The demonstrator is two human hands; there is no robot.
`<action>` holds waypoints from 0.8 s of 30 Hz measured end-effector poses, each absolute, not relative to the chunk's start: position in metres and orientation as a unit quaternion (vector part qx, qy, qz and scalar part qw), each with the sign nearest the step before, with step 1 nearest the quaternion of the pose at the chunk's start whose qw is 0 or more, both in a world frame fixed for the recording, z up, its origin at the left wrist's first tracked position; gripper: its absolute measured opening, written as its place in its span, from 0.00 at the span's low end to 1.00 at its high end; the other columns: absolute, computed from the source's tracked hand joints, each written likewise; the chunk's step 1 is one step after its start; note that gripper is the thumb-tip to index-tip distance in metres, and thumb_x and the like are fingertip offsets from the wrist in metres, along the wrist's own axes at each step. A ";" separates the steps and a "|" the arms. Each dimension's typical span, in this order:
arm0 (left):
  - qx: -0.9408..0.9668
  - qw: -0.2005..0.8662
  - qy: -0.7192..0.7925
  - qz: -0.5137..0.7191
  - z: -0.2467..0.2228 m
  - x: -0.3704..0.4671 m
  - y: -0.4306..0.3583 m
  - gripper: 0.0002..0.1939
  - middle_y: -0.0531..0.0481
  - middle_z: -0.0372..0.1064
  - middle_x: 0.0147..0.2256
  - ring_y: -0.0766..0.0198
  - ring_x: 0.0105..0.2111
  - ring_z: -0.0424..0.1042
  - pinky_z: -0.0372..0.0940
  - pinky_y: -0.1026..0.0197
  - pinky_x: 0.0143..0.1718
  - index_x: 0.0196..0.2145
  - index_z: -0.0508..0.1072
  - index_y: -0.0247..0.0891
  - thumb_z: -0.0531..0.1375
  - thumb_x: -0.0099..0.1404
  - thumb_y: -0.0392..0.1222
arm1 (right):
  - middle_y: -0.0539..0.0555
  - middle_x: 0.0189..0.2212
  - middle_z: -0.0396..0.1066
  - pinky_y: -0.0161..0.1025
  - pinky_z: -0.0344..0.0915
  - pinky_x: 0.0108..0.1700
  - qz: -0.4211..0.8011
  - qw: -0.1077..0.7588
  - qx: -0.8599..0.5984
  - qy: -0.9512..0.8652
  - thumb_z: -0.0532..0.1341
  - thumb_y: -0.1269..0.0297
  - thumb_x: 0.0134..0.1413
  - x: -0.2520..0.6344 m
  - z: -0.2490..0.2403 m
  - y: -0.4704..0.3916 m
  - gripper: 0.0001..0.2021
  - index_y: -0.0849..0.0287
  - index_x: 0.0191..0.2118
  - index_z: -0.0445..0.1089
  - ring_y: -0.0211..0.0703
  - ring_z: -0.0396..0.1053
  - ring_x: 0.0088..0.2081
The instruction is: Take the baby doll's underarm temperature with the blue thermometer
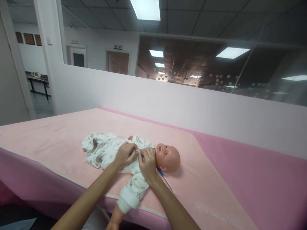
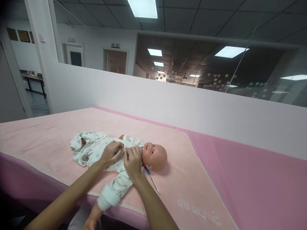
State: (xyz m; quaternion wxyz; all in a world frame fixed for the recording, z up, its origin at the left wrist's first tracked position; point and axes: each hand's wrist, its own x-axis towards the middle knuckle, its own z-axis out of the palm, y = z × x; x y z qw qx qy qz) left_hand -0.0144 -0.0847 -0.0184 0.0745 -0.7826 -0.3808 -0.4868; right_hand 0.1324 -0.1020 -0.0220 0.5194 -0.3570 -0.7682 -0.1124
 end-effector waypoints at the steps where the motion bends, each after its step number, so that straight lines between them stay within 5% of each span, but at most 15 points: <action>1: -0.785 0.071 -0.379 -0.485 -0.019 -0.015 -0.084 0.06 0.51 0.67 0.24 0.61 0.27 0.64 0.60 0.57 0.32 0.28 0.64 0.39 0.49 0.56 0.33 | 0.52 0.27 0.67 0.41 0.56 0.39 -0.114 0.520 -0.356 -0.768 0.52 0.68 0.57 0.132 -0.022 -0.102 0.07 0.57 0.30 0.65 0.42 0.60 0.33; 8: -0.803 0.042 -0.352 -0.478 -0.015 -0.016 -0.090 0.09 0.50 0.69 0.28 0.60 0.28 0.66 0.60 0.55 0.34 0.33 0.66 0.38 0.49 0.56 0.35 | 0.52 0.28 0.68 0.41 0.56 0.40 -0.102 0.523 -0.361 -0.766 0.52 0.68 0.57 0.132 -0.022 -0.102 0.07 0.57 0.31 0.65 0.41 0.60 0.33; 24: -0.790 0.062 -0.383 -0.475 -0.011 -0.013 -0.094 0.03 0.50 0.68 0.26 0.61 0.27 0.64 0.59 0.57 0.33 0.28 0.63 0.39 0.51 0.54 0.36 | 0.52 0.28 0.68 0.41 0.55 0.40 -0.098 0.520 -0.357 -0.770 0.52 0.67 0.57 0.132 -0.022 -0.104 0.07 0.57 0.30 0.65 0.41 0.60 0.33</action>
